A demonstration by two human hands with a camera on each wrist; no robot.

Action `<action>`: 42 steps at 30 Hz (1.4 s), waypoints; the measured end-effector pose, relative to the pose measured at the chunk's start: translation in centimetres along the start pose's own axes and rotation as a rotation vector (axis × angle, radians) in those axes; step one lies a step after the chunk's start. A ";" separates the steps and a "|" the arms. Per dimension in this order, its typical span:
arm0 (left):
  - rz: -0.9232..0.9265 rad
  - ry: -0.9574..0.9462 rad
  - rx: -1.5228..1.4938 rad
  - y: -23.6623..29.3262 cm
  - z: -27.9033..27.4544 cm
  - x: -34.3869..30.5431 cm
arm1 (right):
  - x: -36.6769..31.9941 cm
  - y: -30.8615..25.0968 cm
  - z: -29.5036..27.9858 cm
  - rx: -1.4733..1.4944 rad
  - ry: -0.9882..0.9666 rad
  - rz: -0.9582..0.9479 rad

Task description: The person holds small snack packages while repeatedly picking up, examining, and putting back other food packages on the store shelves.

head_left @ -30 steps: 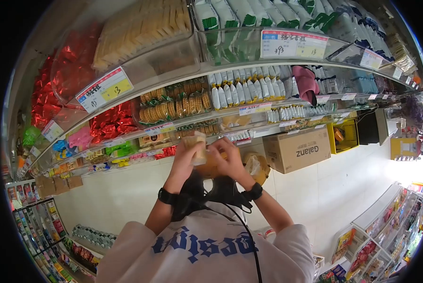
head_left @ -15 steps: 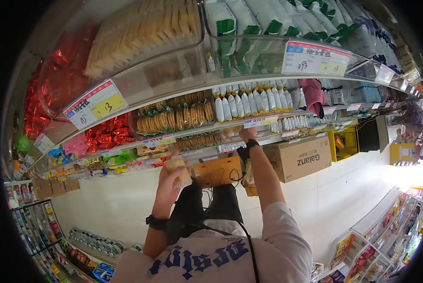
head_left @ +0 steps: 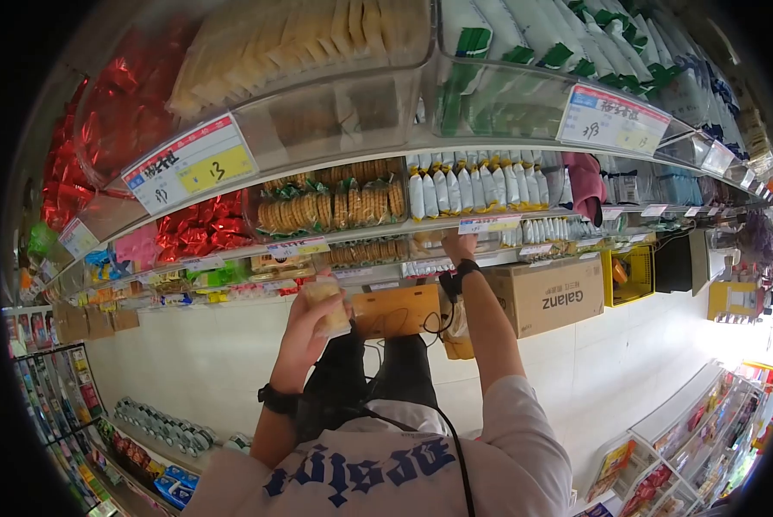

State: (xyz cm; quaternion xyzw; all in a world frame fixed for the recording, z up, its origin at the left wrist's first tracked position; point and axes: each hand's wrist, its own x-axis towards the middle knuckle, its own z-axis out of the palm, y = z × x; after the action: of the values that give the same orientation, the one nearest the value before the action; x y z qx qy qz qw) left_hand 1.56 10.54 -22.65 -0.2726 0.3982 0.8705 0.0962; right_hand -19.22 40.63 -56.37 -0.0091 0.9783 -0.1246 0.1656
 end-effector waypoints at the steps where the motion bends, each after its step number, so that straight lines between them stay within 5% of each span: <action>1: -0.008 -0.010 0.012 -0.1 0.0 0.2 | -0.5 -0.5 -1.5 -0.006 -0.045 -0.015; 4: -0.018 -0.037 0.053 -0.2 0.1 0.5 | -0.4 -0.7 -1.8 0.250 -0.091 0.184; 7: -0.014 -0.055 0.074 -0.2 0.7 1.0 | -1.4 -1.0 -3.5 0.279 0.022 0.094; 10: -0.041 -0.062 0.043 0.2 1.4 1.2 | -1.8 0.1 -4.2 0.575 0.217 -0.247; 13: -0.050 -0.069 0.035 0.2 1.7 1.4 | -2.3 0.6 -4.2 0.769 0.243 -0.308; 22: -0.060 -0.080 0.097 0.5 1.9 2.3 | -5.8 -1.5 -4.6 1.117 0.035 0.157; 25: -0.057 -0.090 0.072 0.8 1.9 2.6 | -9.5 -2.0 -6.8 1.793 -0.491 0.125; 30: -0.075 -0.060 0.048 0.7 2.5 3.1 | -20.3 -12.5 -20.0 1.473 -0.283 -0.144; 33: -0.050 -0.078 0.058 0.7 3.0 3.4 | -22.2 -15.0 -23.0 1.599 -0.452 -0.165; 35: -0.026 -0.109 0.048 0.4 3.1 3.4 | -22.6 -16.0 -22.8 1.696 -0.538 -0.171; 42: -0.024 -0.130 -0.028 0.2 3.0 3.8 | -22.8 -18.4 -21.3 1.521 -0.070 -0.233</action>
State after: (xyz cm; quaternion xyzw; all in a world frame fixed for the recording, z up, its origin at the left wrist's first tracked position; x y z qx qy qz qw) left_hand -2.90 12.45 -23.02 -0.2218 0.3755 0.8907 0.1284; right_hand -5.07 29.28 -25.00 0.0003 0.6103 -0.7792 0.1429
